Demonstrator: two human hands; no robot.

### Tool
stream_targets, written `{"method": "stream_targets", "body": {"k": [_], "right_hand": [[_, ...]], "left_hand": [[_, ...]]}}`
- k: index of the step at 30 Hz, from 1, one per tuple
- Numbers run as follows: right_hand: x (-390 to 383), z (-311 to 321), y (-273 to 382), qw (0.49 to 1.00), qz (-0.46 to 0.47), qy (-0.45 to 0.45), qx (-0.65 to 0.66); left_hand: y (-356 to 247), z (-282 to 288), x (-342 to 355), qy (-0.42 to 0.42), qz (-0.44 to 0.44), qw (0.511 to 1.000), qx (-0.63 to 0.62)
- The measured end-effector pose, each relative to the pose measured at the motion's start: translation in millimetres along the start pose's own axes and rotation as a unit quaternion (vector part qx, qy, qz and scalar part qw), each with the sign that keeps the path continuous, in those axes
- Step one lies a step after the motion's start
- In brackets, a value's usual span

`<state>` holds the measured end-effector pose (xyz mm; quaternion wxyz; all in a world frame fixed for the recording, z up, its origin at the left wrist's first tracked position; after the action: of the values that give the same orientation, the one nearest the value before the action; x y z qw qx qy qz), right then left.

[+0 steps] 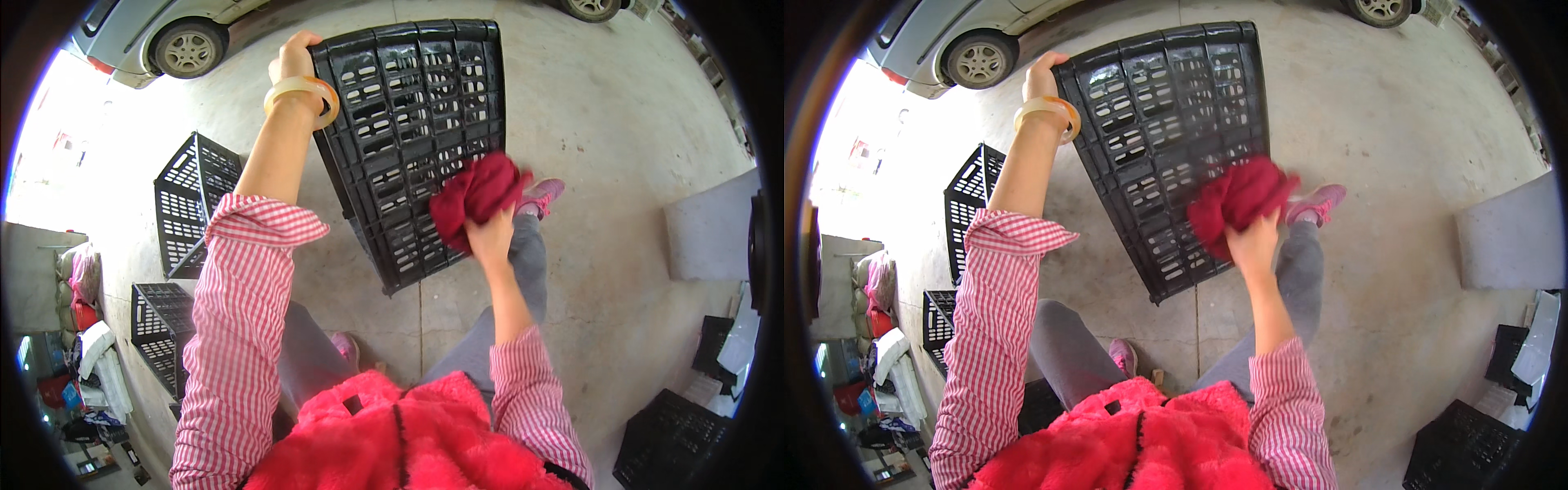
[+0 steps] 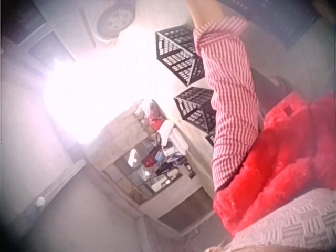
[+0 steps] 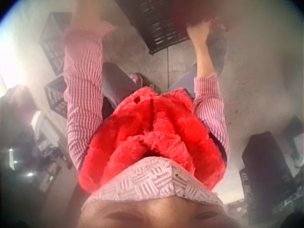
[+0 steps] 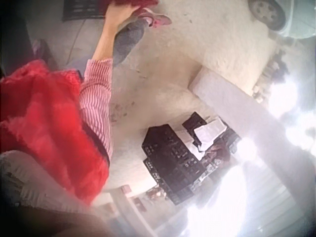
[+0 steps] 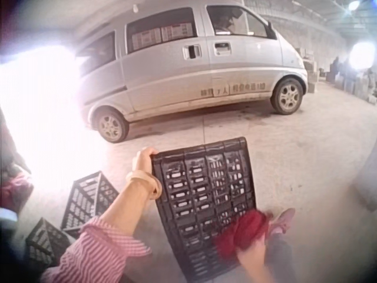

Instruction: The person wipes the interior and exterior surfaces of black plastic crates using a red cloth. They handle each crate one at a time, rotating it to clean multiple sides before moving to the next crate.

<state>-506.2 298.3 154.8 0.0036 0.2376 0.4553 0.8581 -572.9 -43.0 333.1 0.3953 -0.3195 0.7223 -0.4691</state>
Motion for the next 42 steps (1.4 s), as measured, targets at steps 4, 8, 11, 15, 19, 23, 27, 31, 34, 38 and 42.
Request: {"method": "stream_targets", "body": {"k": [4,8,11,15,19,23,27,31,34,38,42], "right_hand": [[-75.8,-6.6,-82.4,0.964,-0.246,0.095,-0.048],[-92.9,8.8,-99.9,0.954,-0.286,0.065,0.064],[-52.1,19.7,-75.1,0.917,-0.332,0.044,0.216],[75.7,41.8,39.6,0.956,-0.05,0.027,0.289],[157.0,30.0,104.8,0.987,0.064,-0.024,0.149],[116.9,7.9,81.9,0.99,0.11,-0.056,0.069],[9.0,-5.3,-9.1,1.0,0.019,-0.004,-0.01],[-88.1,-0.1,-94.6,0.985,-0.143,0.041,-0.086],[-120.9,1.1,-95.6,0.982,-0.191,-0.002,-0.01],[-110.9,-17.1,-28.3,0.935,-0.273,-0.001,0.226],[-14.9,-18.2,109.7,0.971,-0.028,0.055,0.232]], "left_hand": [[-2.9,3.8,-17.2,0.012,-0.023,0.999,0.02],[-5.3,-4.0,-30.5,0.028,-0.036,0.998,0.044],[-4.2,-10.2,-29.9,0.057,-0.027,0.997,0.053],[4.0,-9.0,-25.6,0.075,-0.003,0.995,0.06],[3.8,-7.0,-24.0,0.076,-0.028,0.996,0.041],[4.9,3.1,-6.7,0.012,-0.014,0.999,0.043],[3.1,13.8,25.0,0.003,-0.006,1.0,-0.006],[6.0,40.2,55.5,-0.015,0.003,1.0,-0.013],[14.8,52.5,64.5,0.01,0.024,0.999,-0.025],[13.9,51.8,50.8,0.018,0.005,0.999,-0.041],[9.6,45.3,13.1,-0.039,-0.028,0.998,0.035]]}}
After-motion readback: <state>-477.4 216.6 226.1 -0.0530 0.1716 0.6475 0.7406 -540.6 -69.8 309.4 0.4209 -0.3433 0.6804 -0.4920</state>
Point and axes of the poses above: each hand's wrist, its own x-axis towards the middle knuckle, its own z-axis out of the back of the hand, y = z × x, the point moved 8 cm from there along x, towards the middle knuckle, and after that the axes turned 13 degrees about -y, right-handed, at the moved point
